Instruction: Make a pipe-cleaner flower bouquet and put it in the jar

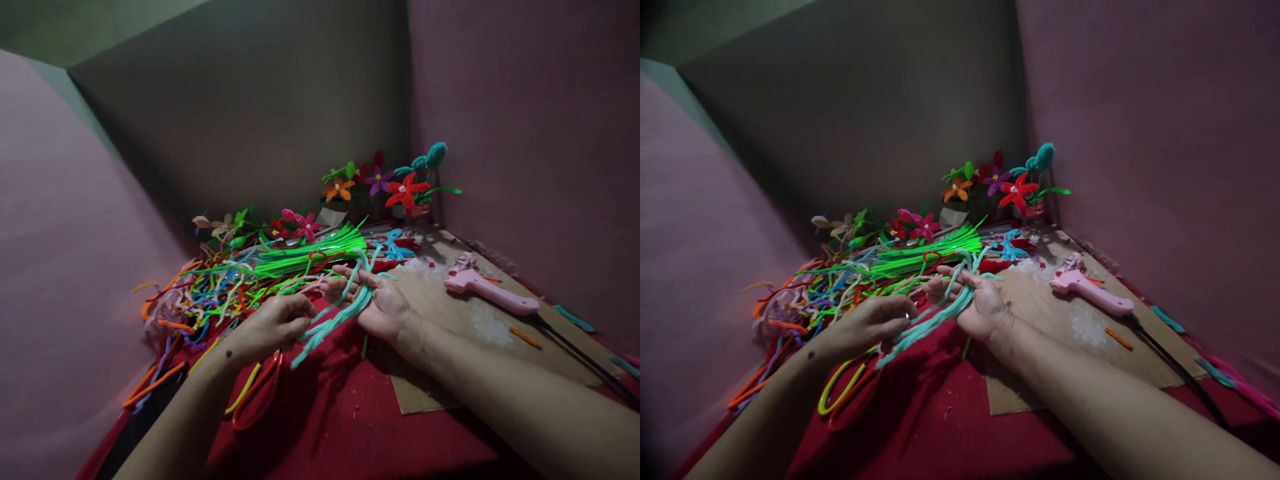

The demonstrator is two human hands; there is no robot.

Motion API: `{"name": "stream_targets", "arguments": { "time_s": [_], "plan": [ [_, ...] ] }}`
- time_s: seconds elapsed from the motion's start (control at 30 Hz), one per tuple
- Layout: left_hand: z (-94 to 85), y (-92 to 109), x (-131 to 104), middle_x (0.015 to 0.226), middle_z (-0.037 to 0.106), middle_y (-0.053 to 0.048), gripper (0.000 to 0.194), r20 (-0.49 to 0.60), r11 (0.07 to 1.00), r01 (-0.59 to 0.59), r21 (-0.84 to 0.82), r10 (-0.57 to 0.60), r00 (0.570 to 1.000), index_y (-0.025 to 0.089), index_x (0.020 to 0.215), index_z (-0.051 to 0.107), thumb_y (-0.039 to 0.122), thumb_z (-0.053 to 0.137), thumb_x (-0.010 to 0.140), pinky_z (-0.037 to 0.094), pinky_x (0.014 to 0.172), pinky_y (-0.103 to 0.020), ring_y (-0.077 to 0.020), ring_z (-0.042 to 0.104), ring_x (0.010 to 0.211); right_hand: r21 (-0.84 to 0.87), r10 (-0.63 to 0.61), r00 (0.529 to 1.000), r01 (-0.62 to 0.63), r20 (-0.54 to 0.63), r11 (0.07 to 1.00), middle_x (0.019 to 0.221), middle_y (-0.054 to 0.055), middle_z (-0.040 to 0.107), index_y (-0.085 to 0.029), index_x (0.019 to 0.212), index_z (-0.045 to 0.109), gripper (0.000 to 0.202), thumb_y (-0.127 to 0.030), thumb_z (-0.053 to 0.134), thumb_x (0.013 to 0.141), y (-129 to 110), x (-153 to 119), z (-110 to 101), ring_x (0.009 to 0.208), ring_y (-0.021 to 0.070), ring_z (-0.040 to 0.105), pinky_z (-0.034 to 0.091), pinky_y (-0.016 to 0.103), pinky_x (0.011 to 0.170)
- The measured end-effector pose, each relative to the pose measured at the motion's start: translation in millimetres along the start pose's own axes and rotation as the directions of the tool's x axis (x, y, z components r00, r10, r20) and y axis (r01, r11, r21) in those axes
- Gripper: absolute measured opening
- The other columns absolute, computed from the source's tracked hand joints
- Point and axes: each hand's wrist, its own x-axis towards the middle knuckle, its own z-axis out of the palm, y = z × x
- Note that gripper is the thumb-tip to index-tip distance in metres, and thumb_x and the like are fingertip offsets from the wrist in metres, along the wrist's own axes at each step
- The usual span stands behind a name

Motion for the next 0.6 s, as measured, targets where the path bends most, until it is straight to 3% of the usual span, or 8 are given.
{"name": "stream_targets", "arguments": {
  "time_s": [0.1, 0.17, 0.23, 0.3, 0.37, 0.43, 0.5, 0.6],
  "plan": [
    [-2.6, -3, -2, 0.065, 0.052, 0.002, 0.019, -0.008, 0.989, -0.055, 0.137, 0.056, 0.998, 0.016, 0.083, 0.059, 0.031, 0.048, 0.079, 0.037, 0.052, -0.020, -0.0099, 0.047, 0.056, -0.006, -0.027, 0.999, 0.027, -0.024, 1.000, 0.049, 0.000, 0.053, -0.012, 0.076, 0.058, 0.033, -0.023, 0.031, 0.091, 3, 1, 1, 0.051, 0.0139, 0.055, 0.049, 0.038, 0.073],
    [-4.4, 1, -1, 0.076, 0.059, -0.001, 0.023, -0.074, 0.974, -0.110, 0.197, 0.127, 0.989, 0.017, 0.086, 0.061, 0.033, 0.047, 0.080, 0.041, 0.064, -0.024, -0.0138, 0.052, 0.069, -0.004, -0.035, 0.999, 0.035, -0.033, 0.999, 0.045, -0.004, 0.044, -0.014, 0.068, 0.055, 0.030, -0.025, 0.037, 0.090, 6, 2, 1, 0.043, 0.0098, 0.046, 0.049, 0.033, 0.066],
    [0.5, 7, 3, 0.090, 0.061, -0.004, 0.026, -0.141, 0.972, -0.161, 0.172, 0.186, 0.972, 0.017, 0.091, 0.062, 0.036, 0.045, 0.082, 0.041, 0.076, -0.026, -0.0169, 0.054, 0.084, -0.026, -0.037, 0.999, 0.036, -0.028, 0.999, 0.045, -0.006, 0.040, -0.016, 0.066, 0.052, 0.025, -0.025, 0.044, 0.088, 9, 1, 2, 0.042, 0.0079, 0.041, 0.047, 0.027, 0.059],
    [14.9, 10, 10, 0.100, 0.060, -0.005, 0.026, -0.127, 0.977, -0.207, 0.043, 0.211, 0.969, 0.017, 0.095, 0.059, 0.035, 0.046, 0.082, 0.040, 0.081, -0.026, -0.0172, 0.052, 0.092, -0.061, -0.056, 0.998, 0.056, -0.003, 0.997, 0.046, -0.006, 0.040, -0.016, 0.068, 0.052, 0.021, -0.027, 0.049, 0.086, 13, 1, 2, 0.043, 0.0078, 0.040, 0.045, 0.024, 0.054],
    [35.8, 11, 18, 0.085, 0.059, -0.002, 0.021, -0.058, 0.974, -0.194, -0.115, 0.188, 0.980, 0.016, 0.086, 0.055, 0.035, 0.053, 0.077, 0.042, 0.070, -0.024, -0.0136, 0.053, 0.076, -0.094, -0.088, 0.996, 0.090, 0.029, 0.991, 0.047, -0.006, 0.041, -0.016, 0.070, 0.052, 0.019, -0.028, 0.051, 0.085, 15, 1, 1, 0.044, 0.0080, 0.040, 0.042, 0.022, 0.050],
    [56.1, 10, 23, 0.062, 0.049, 0.003, 0.020, -0.090, 0.974, -0.070, -0.215, 0.052, 0.995, 0.016, 0.077, 0.048, 0.036, 0.048, 0.078, 0.036, 0.051, -0.021, -0.0087, 0.043, 0.052, -0.115, -0.122, 0.992, 0.126, 0.039, 0.985, 0.047, -0.006, 0.040, -0.016, 0.071, 0.052, 0.019, -0.029, 0.051, 0.085, 15, 1, 1, 0.043, 0.0079, 0.039, 0.040, 0.021, 0.047],
    [69.5, 9, 24, 0.055, 0.037, 0.006, 0.023, -0.161, 0.984, -0.041, -0.172, 0.013, 0.987, 0.016, 0.071, 0.045, 0.037, 0.042, 0.081, 0.028, 0.045, -0.020, -0.0067, 0.031, 0.046, -0.117, -0.131, 0.991, 0.133, 0.018, 0.984, 0.046, -0.007, 0.037, -0.016, 0.070, 0.050, 0.020, -0.029, 0.051, 0.085, 11, 1, 3, 0.040, 0.0071, 0.036, 0.038, 0.020, 0.043],
    [73.0, 9, 19, 0.055, 0.034, 0.005, 0.025, -0.151, 0.997, -0.074, 0.026, 0.077, 0.985, 0.016, 0.071, 0.046, 0.035, 0.036, 0.084, 0.025, 0.047, -0.021, -0.0077, 0.029, 0.049, -0.072, -0.120, 0.990, 0.116, -0.067, 0.991, 0.043, -0.009, 0.029, -0.017, 0.068, 0.045, 0.023, -0.025, 0.044, 0.089, -3, -2, 10, 0.034, 0.0050, 0.025, 0.026, 0.016, 0.035]
  ]
}}
